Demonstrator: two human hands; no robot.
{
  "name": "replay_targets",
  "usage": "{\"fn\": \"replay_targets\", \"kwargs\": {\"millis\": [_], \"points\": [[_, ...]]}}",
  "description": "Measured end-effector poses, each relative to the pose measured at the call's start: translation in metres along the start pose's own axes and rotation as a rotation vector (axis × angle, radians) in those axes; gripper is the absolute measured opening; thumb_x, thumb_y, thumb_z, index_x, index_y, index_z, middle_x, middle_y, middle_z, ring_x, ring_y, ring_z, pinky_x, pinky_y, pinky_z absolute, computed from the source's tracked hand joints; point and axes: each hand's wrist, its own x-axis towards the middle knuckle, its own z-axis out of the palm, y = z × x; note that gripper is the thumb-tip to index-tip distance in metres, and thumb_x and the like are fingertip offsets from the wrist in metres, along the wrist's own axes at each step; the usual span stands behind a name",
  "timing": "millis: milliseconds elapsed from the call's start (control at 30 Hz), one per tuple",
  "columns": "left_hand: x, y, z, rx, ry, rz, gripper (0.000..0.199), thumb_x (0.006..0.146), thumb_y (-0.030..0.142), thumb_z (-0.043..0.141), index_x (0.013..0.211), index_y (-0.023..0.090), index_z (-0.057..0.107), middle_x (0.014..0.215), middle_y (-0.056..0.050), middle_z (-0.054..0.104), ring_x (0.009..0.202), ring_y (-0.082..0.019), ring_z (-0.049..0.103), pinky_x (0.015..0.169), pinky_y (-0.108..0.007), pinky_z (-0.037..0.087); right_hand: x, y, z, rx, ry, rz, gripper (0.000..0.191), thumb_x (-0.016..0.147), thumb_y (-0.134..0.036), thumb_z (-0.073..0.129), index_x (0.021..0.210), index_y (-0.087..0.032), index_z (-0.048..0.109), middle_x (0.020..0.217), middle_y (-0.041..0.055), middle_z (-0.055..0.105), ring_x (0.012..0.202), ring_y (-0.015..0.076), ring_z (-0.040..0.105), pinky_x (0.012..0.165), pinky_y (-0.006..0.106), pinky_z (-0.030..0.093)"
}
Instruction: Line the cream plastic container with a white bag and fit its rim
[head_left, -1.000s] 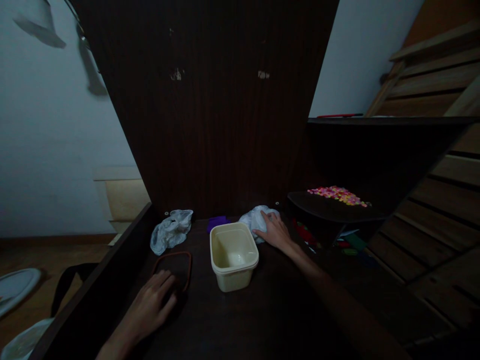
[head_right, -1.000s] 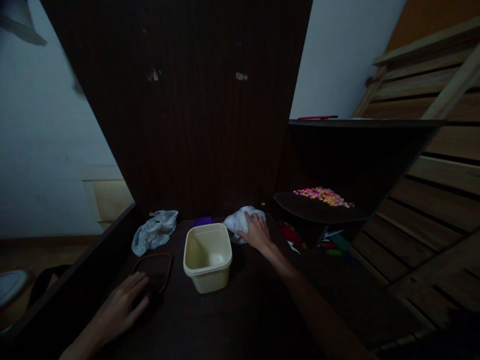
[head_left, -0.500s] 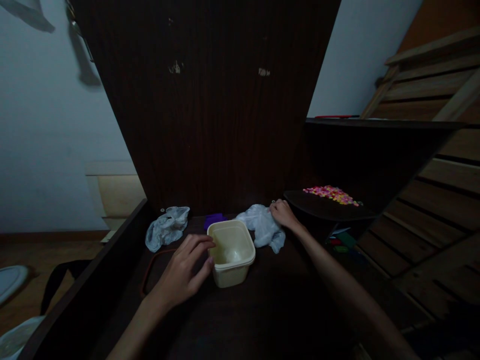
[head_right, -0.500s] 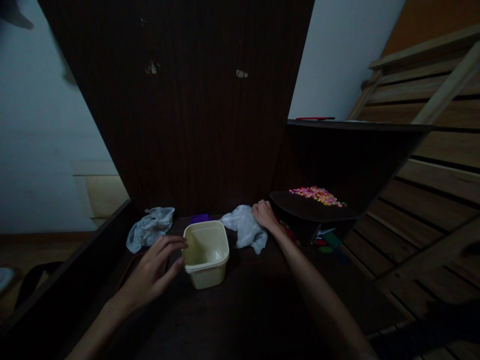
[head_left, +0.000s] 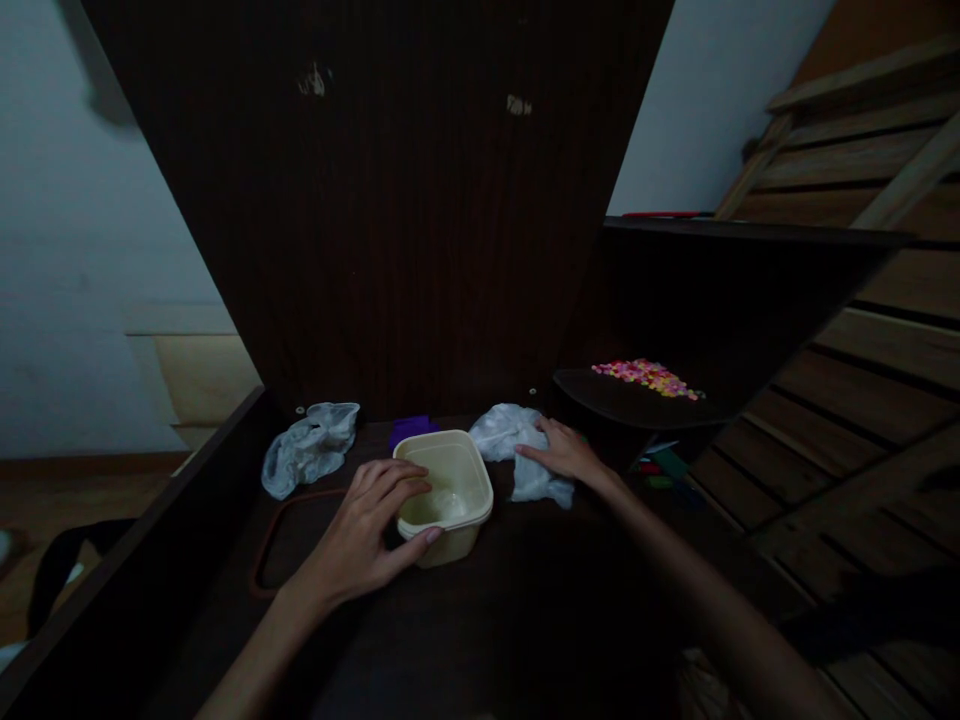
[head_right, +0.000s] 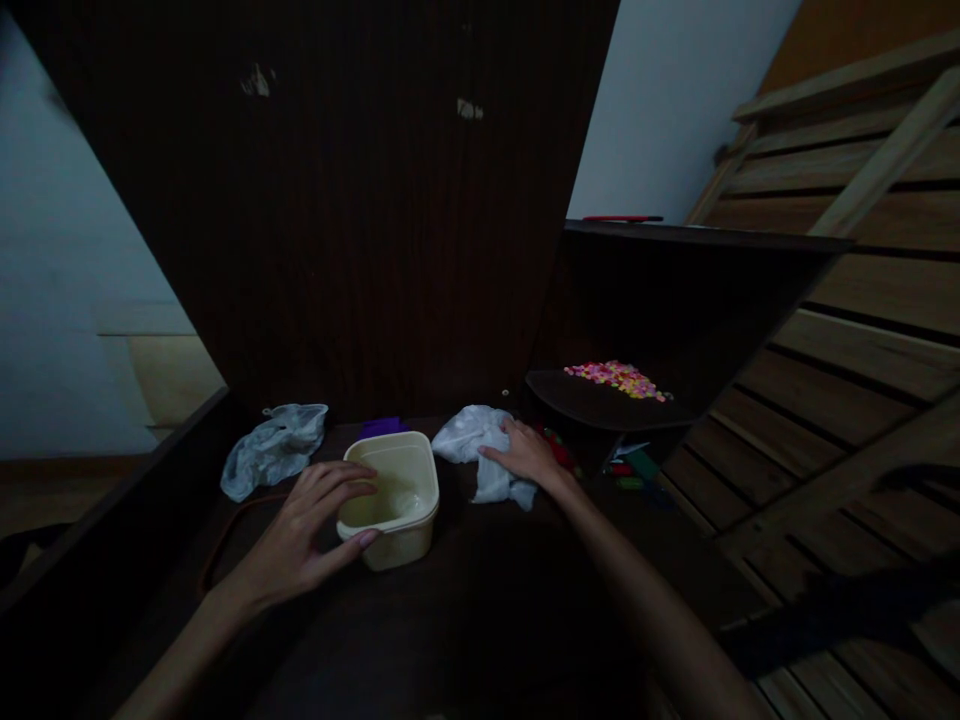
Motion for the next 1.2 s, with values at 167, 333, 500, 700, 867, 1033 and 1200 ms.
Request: {"fn": "replay_targets", "kwargs": {"millis": [167, 333, 500, 700, 867, 1033, 1200], "points": [[-0.001, -0.008, 0.007, -0.073, 0.019, -0.129, 0.061, 0.086, 0.044, 0.071, 0.138, 0.023, 0.046, 0.146, -0.016, 0.049, 0.136, -0.036, 0.044, 0.111, -0.056, 0.041, 0.010, -0.009, 0.004, 0.116, 0.030, 0.002, 0.010, 0.083, -0.023, 0.058, 0.086, -0.018, 0.067, 0.090, 0.0116, 0.073, 0.087, 0.0241, 0.067, 0.076, 0.030, 0.043], [-0.001, -0.016, 0.011, -0.230, -0.013, -0.245, 0.096, 0.079, 0.054, 0.076, 0.153, 0.023, 0.023, 0.161, -0.019, 0.028, 0.147, -0.040, 0.031, 0.118, -0.060, 0.032, 0.027, -0.021, -0.028, 0.334, 0.156, -0.052, 0.019, 0.086, -0.029, 0.043, 0.073, -0.021, 0.055, 0.074, 0.0036, 0.064, 0.073, 0.0197, 0.060, 0.068, 0.029, 0.042], [-0.001, -0.017, 0.012, -0.353, -0.088, -0.358, 0.105, 0.077, 0.056, 0.077, 0.156, 0.022, 0.016, 0.160, -0.020, 0.031, 0.145, -0.039, 0.037, 0.119, -0.058, 0.034, 0.024, -0.059, -0.081, 0.566, 0.277, -0.121, 0.021, 0.084, -0.038, 0.042, 0.080, -0.021, 0.054, 0.074, -0.0006, 0.056, 0.069, 0.0161, 0.053, 0.060, 0.025, 0.041], [-0.002, -0.018, 0.011, -0.378, -0.101, -0.402, 0.110, 0.075, 0.056, 0.079, 0.156, 0.021, 0.014, 0.162, -0.020, 0.028, 0.147, -0.040, 0.034, 0.121, -0.058, 0.031, 0.000, -0.121, -0.131, 0.954, 0.247, -0.322, 0.012, 0.078, -0.032, 0.058, 0.076, -0.020, 0.060, 0.067, -0.0029, 0.053, 0.060, 0.0121, 0.045, 0.053, 0.023, 0.034], [-0.003, -0.021, 0.016, -0.367, -0.060, -0.371, 0.123, 0.071, 0.058, 0.081, 0.160, 0.021, 0.004, 0.164, -0.020, 0.023, 0.150, -0.042, 0.027, 0.122, -0.060, 0.026, -0.005, -0.143, -0.125, 0.972, 0.121, -0.375, 0.012, 0.081, -0.031, 0.057, 0.076, -0.020, 0.060, 0.069, -0.0026, 0.055, 0.061, 0.0122, 0.049, 0.054, 0.023, 0.037], [-0.003, -0.022, 0.018, -0.399, -0.010, -0.331, 0.144, 0.064, 0.056, 0.087, 0.159, 0.023, -0.017, 0.164, -0.020, 0.026, 0.149, -0.040, 0.031, 0.122, -0.061, 0.025, -0.005, -0.146, -0.094, 0.642, -0.122, -0.479, 0.018, 0.088, -0.024, 0.049, 0.089, -0.018, 0.066, 0.086, 0.0027, 0.069, 0.080, 0.0164, 0.062, 0.070, 0.027, 0.045], [-0.002, -0.022, 0.009, -0.410, -0.044, -0.334, 0.143, 0.058, 0.067, 0.086, 0.161, 0.022, -0.002, 0.165, -0.020, 0.024, 0.149, -0.041, 0.030, 0.123, -0.061, 0.023, 0.007, -0.141, -0.082, 0.496, -0.036, -0.450, 0.028, 0.088, -0.020, 0.046, 0.104, -0.019, 0.069, 0.095, 0.0034, 0.072, 0.084, 0.0177, 0.064, 0.076, 0.029, 0.044]]}}
